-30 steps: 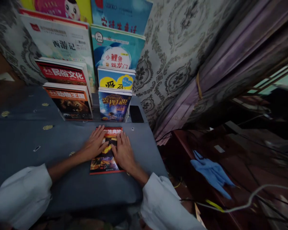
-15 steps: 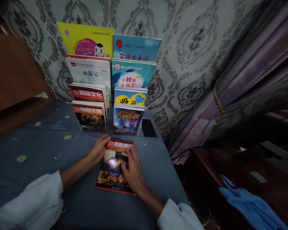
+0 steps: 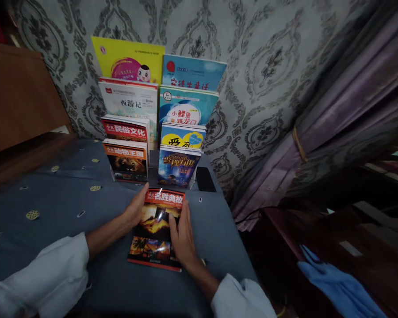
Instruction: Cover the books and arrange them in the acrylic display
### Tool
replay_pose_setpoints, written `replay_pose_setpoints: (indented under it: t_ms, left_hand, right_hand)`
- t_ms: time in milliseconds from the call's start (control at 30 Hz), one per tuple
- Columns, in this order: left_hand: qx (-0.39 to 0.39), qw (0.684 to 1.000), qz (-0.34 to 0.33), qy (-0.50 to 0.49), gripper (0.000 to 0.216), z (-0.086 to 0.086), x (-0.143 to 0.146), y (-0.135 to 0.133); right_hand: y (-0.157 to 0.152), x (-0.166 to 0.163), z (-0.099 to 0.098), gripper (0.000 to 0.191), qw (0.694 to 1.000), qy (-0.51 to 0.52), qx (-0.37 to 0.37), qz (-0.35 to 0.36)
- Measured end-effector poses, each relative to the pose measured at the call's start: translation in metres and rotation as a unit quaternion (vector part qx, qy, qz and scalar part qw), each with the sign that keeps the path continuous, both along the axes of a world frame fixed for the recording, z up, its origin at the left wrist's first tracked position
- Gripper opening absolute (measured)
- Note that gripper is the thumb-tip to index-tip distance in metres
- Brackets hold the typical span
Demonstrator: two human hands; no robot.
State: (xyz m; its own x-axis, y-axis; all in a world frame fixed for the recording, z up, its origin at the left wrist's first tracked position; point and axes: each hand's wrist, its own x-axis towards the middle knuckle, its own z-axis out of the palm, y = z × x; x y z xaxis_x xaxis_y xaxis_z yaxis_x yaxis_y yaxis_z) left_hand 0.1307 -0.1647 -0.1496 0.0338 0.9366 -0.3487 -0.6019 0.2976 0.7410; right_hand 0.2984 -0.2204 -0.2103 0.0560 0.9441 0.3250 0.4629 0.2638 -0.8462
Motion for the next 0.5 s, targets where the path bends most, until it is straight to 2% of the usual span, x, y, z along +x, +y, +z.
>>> replay_pose_setpoints:
  t_ms: [100, 200, 367, 433, 500]
  left_hand:
    - [0.016, 1.000, 0.017, 0.016, 0.046, 0.012, 0.001, -0.003]
    - [0.078, 0.996, 0.037, 0.020, 0.049, 0.023, 0.003, -0.006]
    - [0.237, 0.967, 0.058, 0.073, 0.060, 0.046, -0.005, -0.018]
    - [0.291, 0.945, 0.068, 0.133, 0.064, 0.055, -0.012, -0.026]
    - [0.333, 0.920, 0.071, 0.193, 0.068, 0.059, -0.019, -0.033]
  right_hand:
    - [0.001, -0.008, 0.013, 0.081, 0.996, 0.064, -0.047, -0.036]
    - [0.002, -0.022, 0.039, 0.079, 0.991, 0.116, -0.066, -0.024]
    - [0.000, -0.044, 0.084, 0.067, 0.986, 0.166, 0.035, 0.010]
    - [-0.001, -0.046, 0.092, 0.064, 0.983, 0.159, 0.095, 0.013]
    - [-0.003, -0.045, 0.091, 0.063, 0.979, 0.138, 0.143, 0.036]
